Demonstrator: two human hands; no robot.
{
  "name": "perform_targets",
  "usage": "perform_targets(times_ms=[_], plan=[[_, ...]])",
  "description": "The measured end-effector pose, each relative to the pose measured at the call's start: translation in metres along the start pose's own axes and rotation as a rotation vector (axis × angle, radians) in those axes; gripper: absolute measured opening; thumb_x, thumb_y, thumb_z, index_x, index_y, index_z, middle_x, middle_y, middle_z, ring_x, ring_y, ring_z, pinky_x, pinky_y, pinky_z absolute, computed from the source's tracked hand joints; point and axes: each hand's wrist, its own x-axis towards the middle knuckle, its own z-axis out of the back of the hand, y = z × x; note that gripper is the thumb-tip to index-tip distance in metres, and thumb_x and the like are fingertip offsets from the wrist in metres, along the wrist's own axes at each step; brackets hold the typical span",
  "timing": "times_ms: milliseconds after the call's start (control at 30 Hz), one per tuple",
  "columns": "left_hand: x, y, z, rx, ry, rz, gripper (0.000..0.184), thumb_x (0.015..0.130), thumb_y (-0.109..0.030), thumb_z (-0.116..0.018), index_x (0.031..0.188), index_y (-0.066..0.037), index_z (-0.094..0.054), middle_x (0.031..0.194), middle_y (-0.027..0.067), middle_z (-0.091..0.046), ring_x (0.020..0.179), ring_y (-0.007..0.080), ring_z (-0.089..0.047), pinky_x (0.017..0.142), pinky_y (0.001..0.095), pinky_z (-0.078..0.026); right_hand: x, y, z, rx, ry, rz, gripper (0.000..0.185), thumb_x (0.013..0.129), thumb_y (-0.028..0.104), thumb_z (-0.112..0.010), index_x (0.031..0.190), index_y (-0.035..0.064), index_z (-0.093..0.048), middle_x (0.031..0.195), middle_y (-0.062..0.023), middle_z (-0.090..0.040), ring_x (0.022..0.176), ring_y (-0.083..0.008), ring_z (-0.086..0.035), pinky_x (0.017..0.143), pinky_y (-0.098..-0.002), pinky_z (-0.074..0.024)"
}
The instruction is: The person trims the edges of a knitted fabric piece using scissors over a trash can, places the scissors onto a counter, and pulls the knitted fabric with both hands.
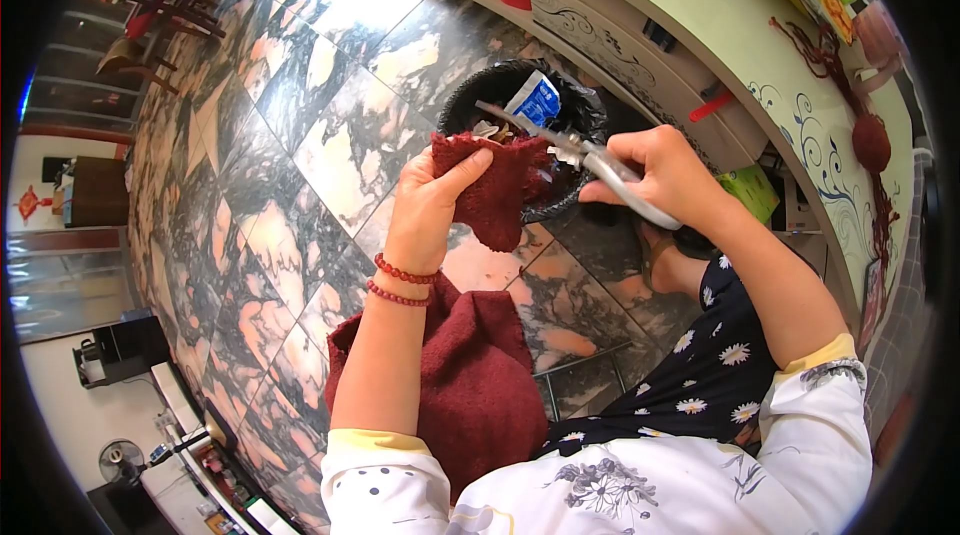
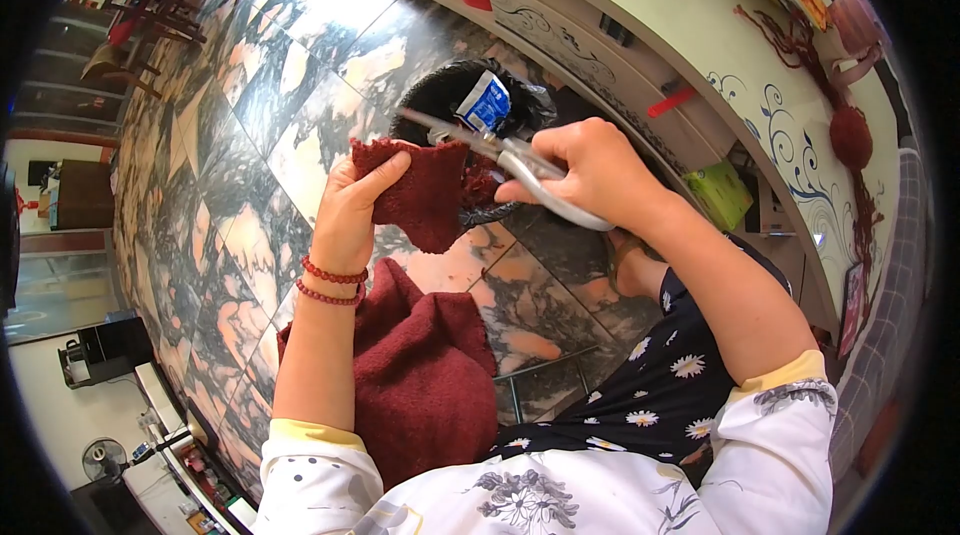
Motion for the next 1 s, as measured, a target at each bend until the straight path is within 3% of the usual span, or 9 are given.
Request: perform_targets(times_ms=[67,233,333,400,533,600,800,900,1000], plan=[[-0.001,0.000,0.001,0.005,-0.034,0.014,0.015,0.094,-0.011,-0.066,0.105,-0.002,-0.069,0.098,0.0056,-0.073,0.085,0.0130,-0.069,0.079,0.0276,-0.054,0.001,0.005,0.010,-0.023,0.033,-0.105,0.060,0.075,0.062,-0.077,0.075,0.0034,-0.063,0.066,-0.0118,-0.059,0.063,-0.0264,-0.060,0.059,-0.0405,-0.0442],[-0.001,-0.002,-0.004,-0.032,-0.117,-0.011,0.014,0.094,-0.013,-0.067,0.104,-0.003,-0.070,0.100,0.0035,-0.071,0.089,0.0104,-0.066,0.080,0.0253,-0.051,0.004,-0.017,0.007,-0.477,-0.112,0.013,0.053,0.071,0.050,-0.079,0.084,0.0010,-0.064,0.084,-0.0142,-0.064,0.078,-0.0344,-0.065,0.065,-0.0438,-0.0495],[0.003,0.001,0.002,0.052,-0.107,-0.044,0.014,0.095,-0.013,-0.067,0.104,-0.003,-0.070,0.100,0.0026,-0.070,0.091,0.0093,-0.064,0.082,0.0241,-0.050,0.007,-0.030,0.006,-0.530,-0.278,0.073,0.047,0.068,0.045,-0.083,0.081,0.0048,-0.062,0.081,-0.0102,-0.063,0.074,-0.0338,-0.063,0.063,-0.0444,-0.0478],[0.005,0.001,-0.001,0.186,-0.144,-0.143,0.015,0.095,-0.014,-0.067,0.102,-0.001,-0.071,0.096,0.0041,-0.071,0.085,0.0096,-0.064,0.078,0.0235,-0.051,0.008,-0.033,0.025,-0.491,-0.314,-0.030,0.052,0.067,0.050,-0.083,0.082,0.0047,-0.063,0.081,-0.0108,-0.064,0.076,-0.0348,-0.064,0.065,-0.0443,-0.0484],[0.002,-0.002,-0.011,0.028,-0.107,-0.050,0.016,0.094,-0.009,-0.067,0.107,-0.001,-0.069,0.096,0.0040,-0.072,0.087,0.0089,-0.065,0.079,0.0232,-0.052,0.008,-0.043,0.072,-0.447,-0.601,-0.275,0.054,0.070,0.050,-0.081,0.089,0.0030,-0.065,0.084,-0.0118,-0.066,0.076,-0.0314,-0.065,0.068,-0.0417,-0.0499],[0.005,0.002,-0.008,0.029,-0.067,-0.053,0.017,0.094,-0.007,-0.067,0.110,-0.001,-0.069,0.098,0.0034,-0.071,0.088,0.0083,-0.065,0.079,0.0226,-0.052,0.006,-0.072,0.095,-0.413,-0.718,-0.316,0.053,0.073,0.051,-0.073,0.095,0.0030,-0.068,0.094,-0.0153,-0.069,0.086,-0.0346,-0.067,0.076,-0.0437,-0.0534],[0.006,0.001,-0.006,0.006,-0.093,-0.064,0.018,0.095,-0.007,-0.066,0.112,-0.001,-0.068,0.102,0.0035,-0.071,0.091,0.0085,-0.065,0.080,0.0221,-0.050,-0.012,-0.133,0.121,-0.643,-0.761,-0.437,0.046,0.073,0.037,-0.080,0.102,0.0031,-0.067,0.102,-0.0160,-0.066,0.095,-0.0332,-0.065,0.080,-0.0431,-0.0523],[0.010,0.001,-0.001,-0.050,-0.111,-0.075,0.019,0.095,-0.007,-0.066,0.113,0.000,-0.066,0.102,0.0052,-0.071,0.091,0.0096,-0.065,0.080,0.0220,-0.051,-0.011,-0.138,0.114,-0.689,-0.812,-0.433,0.040,0.075,0.026,-0.080,0.104,0.0030,-0.065,0.106,-0.0150,-0.065,0.099,-0.0333,-0.063,0.082,-0.0439,-0.0514],[0.010,0.002,0.002,-0.100,-0.125,-0.101,0.017,0.094,-0.008,-0.067,0.110,-0.002,-0.067,0.100,0.0043,-0.071,0.089,0.0096,-0.065,0.079,0.0220,-0.051,0.003,-0.117,0.099,-0.887,-0.912,-0.100,0.037,0.077,0.021,-0.078,0.106,0.0031,-0.063,0.108,-0.0142,-0.064,0.100,-0.0339,-0.062,0.083,-0.0443,-0.0510]])
